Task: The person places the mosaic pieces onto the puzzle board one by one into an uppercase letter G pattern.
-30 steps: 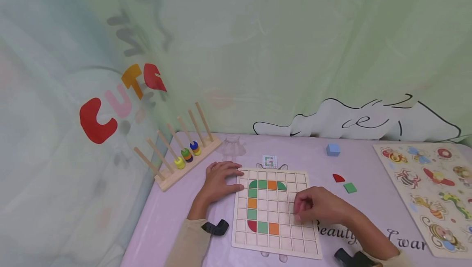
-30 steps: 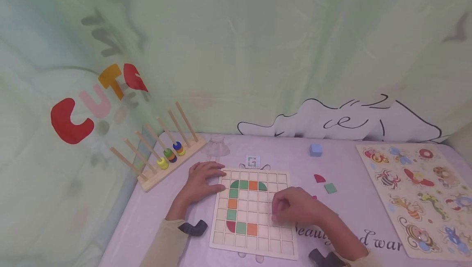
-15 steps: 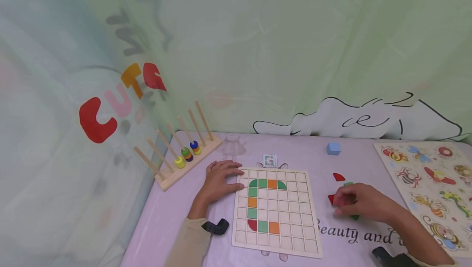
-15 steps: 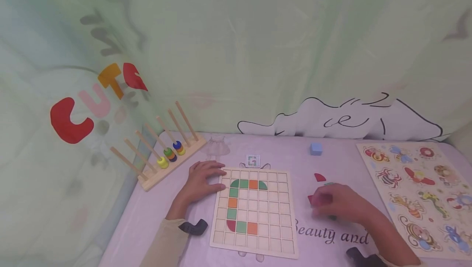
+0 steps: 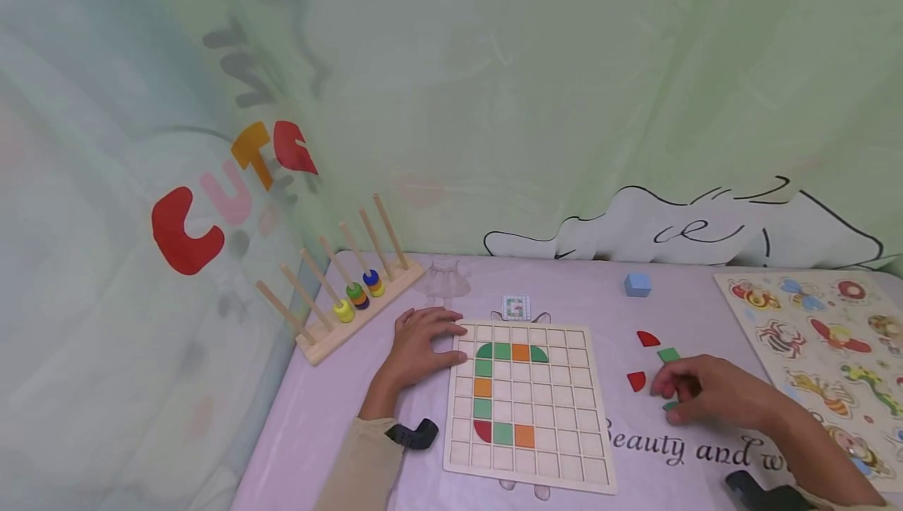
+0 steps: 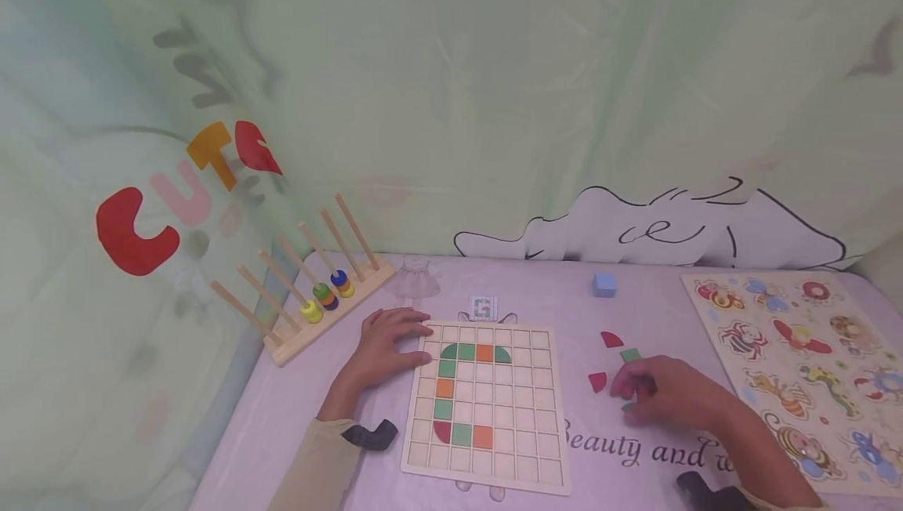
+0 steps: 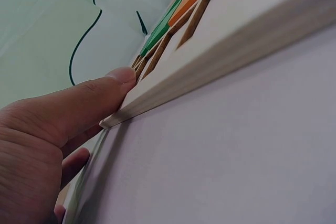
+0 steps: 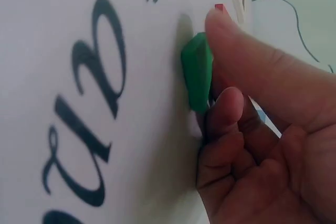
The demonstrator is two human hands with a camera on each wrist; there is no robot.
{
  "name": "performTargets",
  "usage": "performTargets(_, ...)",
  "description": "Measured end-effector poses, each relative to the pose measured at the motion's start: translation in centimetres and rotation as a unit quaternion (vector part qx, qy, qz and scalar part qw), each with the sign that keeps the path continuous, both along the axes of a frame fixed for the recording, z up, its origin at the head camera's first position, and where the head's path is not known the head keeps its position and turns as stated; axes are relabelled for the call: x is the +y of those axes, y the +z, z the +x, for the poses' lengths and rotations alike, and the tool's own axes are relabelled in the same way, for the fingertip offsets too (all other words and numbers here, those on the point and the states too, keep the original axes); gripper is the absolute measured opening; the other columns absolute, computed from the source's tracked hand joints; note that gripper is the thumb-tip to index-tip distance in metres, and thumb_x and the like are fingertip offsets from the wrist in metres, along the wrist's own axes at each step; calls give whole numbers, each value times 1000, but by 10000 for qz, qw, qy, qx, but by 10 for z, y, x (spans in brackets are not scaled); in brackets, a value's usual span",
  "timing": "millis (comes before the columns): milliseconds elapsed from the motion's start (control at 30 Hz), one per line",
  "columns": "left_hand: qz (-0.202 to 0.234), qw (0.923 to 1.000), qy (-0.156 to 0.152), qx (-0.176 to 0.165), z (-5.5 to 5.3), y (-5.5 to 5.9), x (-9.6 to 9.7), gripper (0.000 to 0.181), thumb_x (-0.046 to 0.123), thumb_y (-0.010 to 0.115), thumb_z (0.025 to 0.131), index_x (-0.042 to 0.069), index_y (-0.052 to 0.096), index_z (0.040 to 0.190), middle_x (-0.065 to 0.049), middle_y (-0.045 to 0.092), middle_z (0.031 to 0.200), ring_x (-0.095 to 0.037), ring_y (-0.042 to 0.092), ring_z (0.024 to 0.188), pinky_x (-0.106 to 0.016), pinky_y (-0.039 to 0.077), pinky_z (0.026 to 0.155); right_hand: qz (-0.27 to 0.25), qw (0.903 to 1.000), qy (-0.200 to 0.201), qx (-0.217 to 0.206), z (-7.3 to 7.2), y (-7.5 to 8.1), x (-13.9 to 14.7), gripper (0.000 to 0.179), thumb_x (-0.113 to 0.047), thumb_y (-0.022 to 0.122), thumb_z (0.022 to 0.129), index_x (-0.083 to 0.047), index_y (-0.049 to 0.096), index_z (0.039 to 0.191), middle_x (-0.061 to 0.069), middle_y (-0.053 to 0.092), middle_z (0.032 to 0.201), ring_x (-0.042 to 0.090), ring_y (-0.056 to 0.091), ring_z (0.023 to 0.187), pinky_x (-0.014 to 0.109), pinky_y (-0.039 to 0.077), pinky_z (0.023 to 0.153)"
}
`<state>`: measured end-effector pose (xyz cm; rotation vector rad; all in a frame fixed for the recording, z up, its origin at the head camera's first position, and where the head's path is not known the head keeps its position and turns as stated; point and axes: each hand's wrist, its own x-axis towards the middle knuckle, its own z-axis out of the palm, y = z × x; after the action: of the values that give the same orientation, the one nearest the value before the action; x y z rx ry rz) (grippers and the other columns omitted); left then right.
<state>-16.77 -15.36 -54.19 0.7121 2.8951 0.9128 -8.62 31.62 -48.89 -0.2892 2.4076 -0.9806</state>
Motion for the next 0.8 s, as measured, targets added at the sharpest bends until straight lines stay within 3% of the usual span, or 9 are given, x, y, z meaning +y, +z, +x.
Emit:
performTargets(200, 34, 10000, 14, -13, 0, 1, 0, 39, 49, 80, 84, 30, 76, 118, 12, 63, 141, -16, 47, 141, -58, 15, 121, 260, 9994, -196, 119, 0, -3, -1, 27, -24, 86, 78, -15, 72, 99, 3, 57, 79, 10, 50, 73, 25, 37, 63)
performTargets(433, 46, 10000, 26, -21, 1, 0, 1, 40, 50, 80, 83, 31, 76, 118, 12, 63, 141, -17, 47, 140, -58, 16, 120, 805, 9923, -867, 355, 1, -6, -5, 24, -35, 82, 84, -17, 70, 95, 0, 59, 78, 10, 53, 74, 22, 40, 63)
performTargets(800, 16, 10000, 45, -28, 1, 0, 0, 39, 50, 80, 84, 31, 76, 118, 12, 62, 141, -16, 46, 141, -58, 15, 121, 612, 9946, -814, 182, -2, -7, -1, 34, -30, 88, 77, -14, 69, 100, 3, 56, 81, 12, 51, 77, 24, 39, 64)
